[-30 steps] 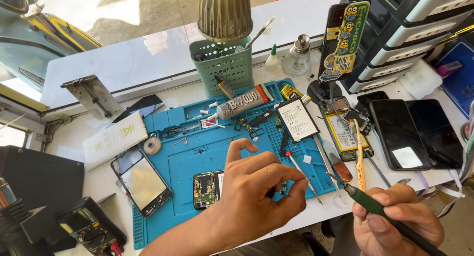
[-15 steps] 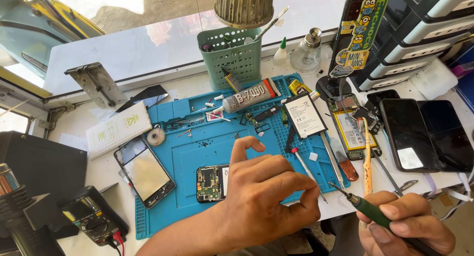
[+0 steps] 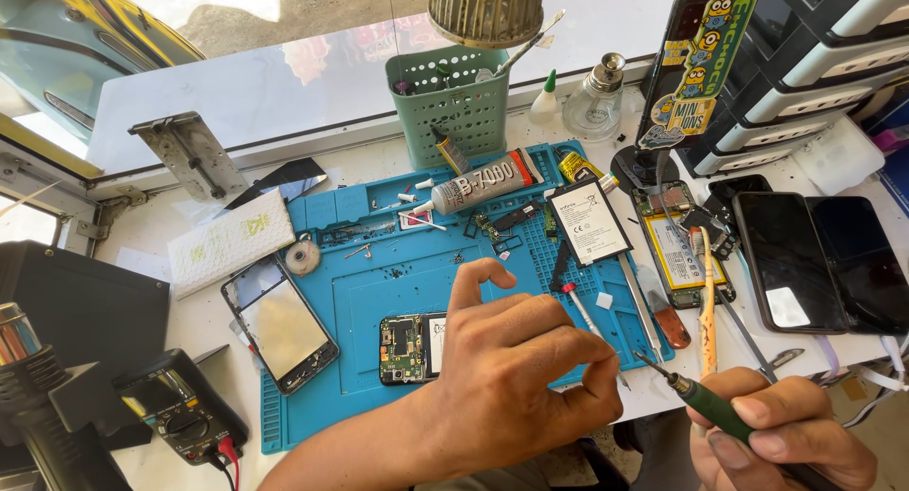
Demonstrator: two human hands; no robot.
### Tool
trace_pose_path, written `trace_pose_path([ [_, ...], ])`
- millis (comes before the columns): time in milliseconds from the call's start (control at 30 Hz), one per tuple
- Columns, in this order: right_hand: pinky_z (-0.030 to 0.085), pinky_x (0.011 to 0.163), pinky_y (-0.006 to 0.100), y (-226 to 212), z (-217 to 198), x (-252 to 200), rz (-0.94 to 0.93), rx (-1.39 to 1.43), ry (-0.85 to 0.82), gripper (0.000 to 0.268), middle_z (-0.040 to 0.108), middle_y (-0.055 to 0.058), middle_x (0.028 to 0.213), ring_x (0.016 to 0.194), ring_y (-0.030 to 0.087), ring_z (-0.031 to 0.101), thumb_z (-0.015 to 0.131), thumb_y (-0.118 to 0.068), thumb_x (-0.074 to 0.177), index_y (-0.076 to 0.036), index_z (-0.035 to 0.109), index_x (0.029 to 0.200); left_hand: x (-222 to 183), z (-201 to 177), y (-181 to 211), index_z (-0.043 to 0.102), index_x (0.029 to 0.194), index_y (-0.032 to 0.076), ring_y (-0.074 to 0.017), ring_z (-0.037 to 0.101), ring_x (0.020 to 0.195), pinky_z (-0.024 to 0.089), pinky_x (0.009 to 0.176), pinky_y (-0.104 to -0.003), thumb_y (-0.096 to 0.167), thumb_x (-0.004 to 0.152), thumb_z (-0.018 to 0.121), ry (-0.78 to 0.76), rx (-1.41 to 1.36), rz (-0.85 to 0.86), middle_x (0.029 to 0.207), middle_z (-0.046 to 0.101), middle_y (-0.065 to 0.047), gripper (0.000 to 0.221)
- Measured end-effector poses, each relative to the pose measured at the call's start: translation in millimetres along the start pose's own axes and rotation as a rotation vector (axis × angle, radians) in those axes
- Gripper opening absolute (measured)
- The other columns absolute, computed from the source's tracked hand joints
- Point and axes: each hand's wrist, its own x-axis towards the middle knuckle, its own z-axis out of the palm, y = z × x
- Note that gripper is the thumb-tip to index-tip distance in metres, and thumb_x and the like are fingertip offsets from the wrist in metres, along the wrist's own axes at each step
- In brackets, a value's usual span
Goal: Repairing a mobile phone motherboard using a soldering iron
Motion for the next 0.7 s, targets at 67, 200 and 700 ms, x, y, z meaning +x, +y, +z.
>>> trace_pose_path([
  [67, 0.076, 0.094, 0.029, 0.6, -0.8, -0.2, -0.001, -0.001, -0.003, 0.032, 0.066, 0.006, 0.122, 0.104, 0.031, 0.077, 0.063, 0.006, 0.093, -0.016, 0.067, 0.115, -0.2, 0.6, -0.2, 0.064, 0.074, 0.020, -0.0143, 0.050, 0.054, 0.040, 0.091, -0.045, 0.005, 0.077, 0.072, 0.002, 0.000, 0.000, 0.067, 0.054, 0.006, 0.017],
  [200, 0.076, 0.097, 0.032, -4.2, -2.5, -2.4, 0.049, 0.007, -0.009, 0.030, 0.065, 0.006, 0.122, 0.116, 0.033, 0.076, 0.061, 0.007, 0.095, -0.015, 0.066, 0.115, -0.5, 0.9, -0.2, 0.064, 0.073, 0.019, -0.0151, 0.050, 0.054, 0.040, 0.090, -0.045, 0.005, 0.077, 0.072, 0.000, 0.003, -0.003, 0.066, 0.052, 0.005, 0.017],
  [700, 0.077, 0.094, 0.031, 0.5, -0.5, -2.7, 0.025, -0.014, 0.032, 0.030, 0.065, 0.007, 0.120, 0.108, 0.032, 0.077, 0.063, 0.008, 0.092, -0.014, 0.066, 0.112, -1.1, 1.2, -0.3, 0.065, 0.075, 0.019, -0.0146, 0.053, 0.055, 0.041, 0.091, -0.046, 0.005, 0.078, 0.072, -0.001, -0.008, -0.016, 0.067, 0.055, 0.005, 0.016],
])
